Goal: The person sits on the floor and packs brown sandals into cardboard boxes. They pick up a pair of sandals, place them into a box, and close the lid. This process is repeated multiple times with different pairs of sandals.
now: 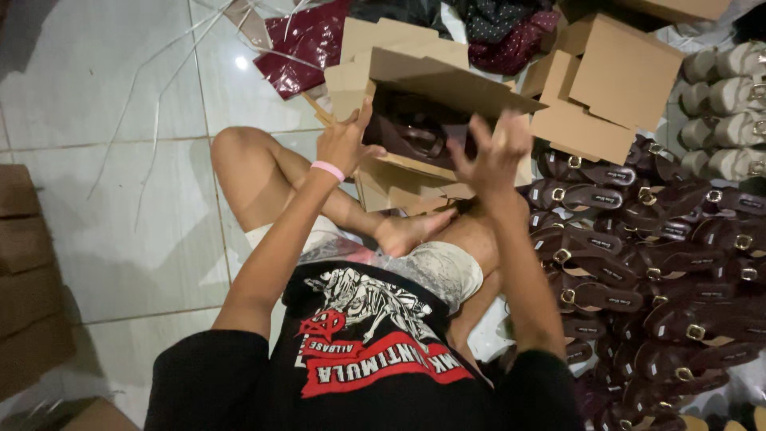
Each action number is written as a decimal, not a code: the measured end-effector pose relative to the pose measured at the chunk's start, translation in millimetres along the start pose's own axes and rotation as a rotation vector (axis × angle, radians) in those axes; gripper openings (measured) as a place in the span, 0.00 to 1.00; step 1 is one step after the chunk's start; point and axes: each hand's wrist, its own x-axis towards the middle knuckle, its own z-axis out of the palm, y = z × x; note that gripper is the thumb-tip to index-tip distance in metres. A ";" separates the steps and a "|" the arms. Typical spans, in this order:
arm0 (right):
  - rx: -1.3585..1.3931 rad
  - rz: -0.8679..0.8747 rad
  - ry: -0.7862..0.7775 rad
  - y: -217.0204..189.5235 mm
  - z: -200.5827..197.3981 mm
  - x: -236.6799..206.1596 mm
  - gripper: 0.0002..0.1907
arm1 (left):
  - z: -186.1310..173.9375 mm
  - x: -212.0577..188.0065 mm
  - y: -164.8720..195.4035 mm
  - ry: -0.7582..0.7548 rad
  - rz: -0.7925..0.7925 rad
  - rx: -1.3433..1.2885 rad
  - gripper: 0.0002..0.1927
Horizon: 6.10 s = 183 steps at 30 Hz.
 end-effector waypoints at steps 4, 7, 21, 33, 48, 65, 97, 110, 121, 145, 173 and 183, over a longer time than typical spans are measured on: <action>0.031 -0.099 -0.086 23.1 20.3 110.5 0.50 | 4.6 -0.9 -2.6 -0.007 0.007 -0.032 0.58; 0.167 -0.066 -0.587 29.2 41.5 168.0 0.40 | 8.0 2.7 -4.2 0.023 0.001 -0.013 0.58; 0.283 -0.288 -0.911 -17.0 -31.1 36.7 0.36 | 15.0 -31.4 7.7 0.500 0.136 -0.200 0.47; 0.362 -0.232 -0.777 1.6 -24.9 -13.6 0.36 | 11.7 -15.5 11.3 0.300 0.723 0.003 0.16; 0.423 -0.171 -0.279 -5.4 -21.3 -46.7 0.19 | 41.0 -22.4 -7.8 0.477 0.940 0.197 0.17; 0.256 -0.145 -0.552 15.3 38.9 26.2 0.73 | 122.5 -92.7 0.4 0.580 0.122 -0.365 0.28; 1.322 0.284 -0.997 -221.2 28.5 -20.2 0.19 | -58.5 -307.3 -175.5 1.127 -0.600 0.370 0.23; 0.902 0.945 -0.379 -123.7 -52.4 -119.8 0.11 | 160.6 -15.3 -0.6 -0.248 1.155 0.513 0.28; -0.044 0.124 -0.238 -58.4 -86.4 -64.5 0.16 | -14.0 -47.1 48.8 0.137 1.246 -0.040 0.49; 0.145 0.494 -1.041 8.9 21.8 -31.2 0.41 | 40.1 1.4 13.5 0.299 0.595 -0.021 0.22; 0.249 0.392 -0.155 -7.3 -37.2 -71.5 0.16 | 31.3 66.3 20.6 -0.137 0.494 -0.199 0.11; 0.639 0.637 -0.174 24.3 1.8 -104.4 0.09 | 31.7 55.9 26.9 0.241 0.648 -0.078 0.30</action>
